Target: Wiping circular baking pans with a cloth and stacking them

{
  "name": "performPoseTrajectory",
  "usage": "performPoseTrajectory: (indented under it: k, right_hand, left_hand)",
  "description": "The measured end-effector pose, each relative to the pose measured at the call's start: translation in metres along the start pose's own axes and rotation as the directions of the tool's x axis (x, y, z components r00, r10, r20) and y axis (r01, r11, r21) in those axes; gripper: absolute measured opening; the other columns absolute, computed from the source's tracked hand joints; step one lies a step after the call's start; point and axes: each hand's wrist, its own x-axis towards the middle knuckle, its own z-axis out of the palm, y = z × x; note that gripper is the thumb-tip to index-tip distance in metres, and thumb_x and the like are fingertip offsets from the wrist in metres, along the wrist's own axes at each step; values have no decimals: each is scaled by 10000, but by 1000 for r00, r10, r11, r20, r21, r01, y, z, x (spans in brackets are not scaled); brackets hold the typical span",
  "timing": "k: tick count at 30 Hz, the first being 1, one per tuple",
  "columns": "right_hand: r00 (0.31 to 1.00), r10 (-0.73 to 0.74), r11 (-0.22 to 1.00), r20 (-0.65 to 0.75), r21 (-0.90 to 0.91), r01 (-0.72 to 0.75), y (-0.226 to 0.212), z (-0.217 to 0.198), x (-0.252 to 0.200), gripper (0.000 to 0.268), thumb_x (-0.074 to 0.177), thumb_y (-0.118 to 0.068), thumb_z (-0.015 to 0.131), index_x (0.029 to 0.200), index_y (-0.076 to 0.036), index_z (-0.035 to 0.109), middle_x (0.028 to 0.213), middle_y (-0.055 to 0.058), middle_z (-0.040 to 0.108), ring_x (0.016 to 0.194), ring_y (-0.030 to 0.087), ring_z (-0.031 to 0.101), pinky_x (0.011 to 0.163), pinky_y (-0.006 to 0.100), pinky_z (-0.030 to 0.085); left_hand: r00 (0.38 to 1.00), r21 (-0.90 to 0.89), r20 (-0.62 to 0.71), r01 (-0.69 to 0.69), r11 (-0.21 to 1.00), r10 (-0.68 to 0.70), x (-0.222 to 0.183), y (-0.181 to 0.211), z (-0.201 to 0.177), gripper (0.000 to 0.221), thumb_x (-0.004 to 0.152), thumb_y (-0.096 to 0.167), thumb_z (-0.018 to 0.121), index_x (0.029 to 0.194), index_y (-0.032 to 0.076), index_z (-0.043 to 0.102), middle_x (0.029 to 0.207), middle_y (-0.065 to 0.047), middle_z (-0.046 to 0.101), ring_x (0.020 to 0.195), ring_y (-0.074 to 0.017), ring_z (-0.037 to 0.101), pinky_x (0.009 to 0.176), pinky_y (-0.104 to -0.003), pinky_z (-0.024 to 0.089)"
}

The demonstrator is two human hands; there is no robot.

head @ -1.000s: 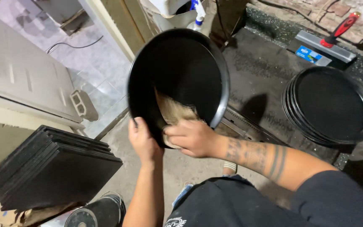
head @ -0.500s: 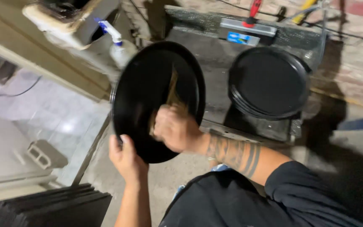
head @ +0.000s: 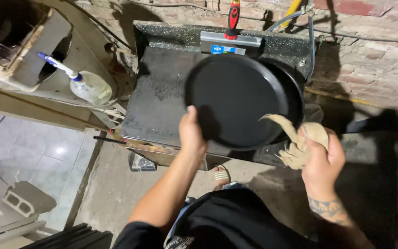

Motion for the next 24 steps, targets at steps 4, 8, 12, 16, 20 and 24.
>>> performPoseTrajectory:
  k: [4, 8, 12, 16, 20, 24]
  right_hand:
    - [998, -7, 993, -57, -115, 0, 14, -17, -3, 248, 907, -37, 611, 1145, -27, 680, 1038, 22, 667, 962, 120, 585, 906, 280, 501]
    - [998, 64, 996, -16, -56, -65, 15, -16, -10, 275, 891, -8, 579, 1144, -16, 684, 1076, 62, 707, 978, 131, 645, 894, 266, 535]
    - [995, 86, 995, 57, -60, -83, 24, -7, -15, 265, 915, 2, 573, 1158, -34, 670, 1083, 34, 685, 997, 113, 615, 934, 255, 509]
    - [981, 179, 983, 76, 11, -181, 19, 29, -24, 284, 908, -16, 602, 1185, -35, 664, 1053, 23, 684, 957, 104, 632, 874, 244, 545]
    - [932, 33, 998, 362, -58, -13, 3, 83, -49, 275, 906, -38, 578, 1157, -3, 683, 1127, 98, 684, 1040, 193, 635, 965, 311, 507]
    - [649, -471, 860, 597, 145, 490, 0, 174, -93, 278, 939, -135, 566, 1129, 59, 626, 1280, 260, 608, 1159, 368, 623, 1025, 451, 486]
  left_hand:
    - [999, 35, 39, 28, 999, -29, 13, -51, 46, 359, 990, 420, 618, 803, 136, 505, 745, -31, 564, 694, -133, 523, 622, -305, 452]
    - [992, 471, 109, -104, 876, 60, 32, -57, 50, 414, 972, 485, 552, 840, 94, 526, 862, -104, 625, 836, -222, 584, 742, -367, 461]
    - [930, 930, 368, -368, 5, -16, 31, 4, 37, 831, 944, 730, 213, 1043, 25, 640, 1030, -294, 705, 990, -546, 650, 827, -618, 497]
    - [880, 879, 475, -476, -41, -25, 53, 29, -18, 764, 942, 733, 204, 947, 62, 570, 973, -254, 710, 973, -504, 645, 777, -588, 490]
    - [896, 748, 425, -267, 608, -129, 59, 22, -96, 537, 975, 636, 383, 974, 123, 543, 960, -157, 698, 836, -368, 683, 673, -443, 493]
    - [885, 0, 387, 280, 960, -258, 32, 21, -137, 786, 864, 669, 456, 1455, 155, 520, 1462, -161, 587, 1296, -313, 607, 983, -465, 495]
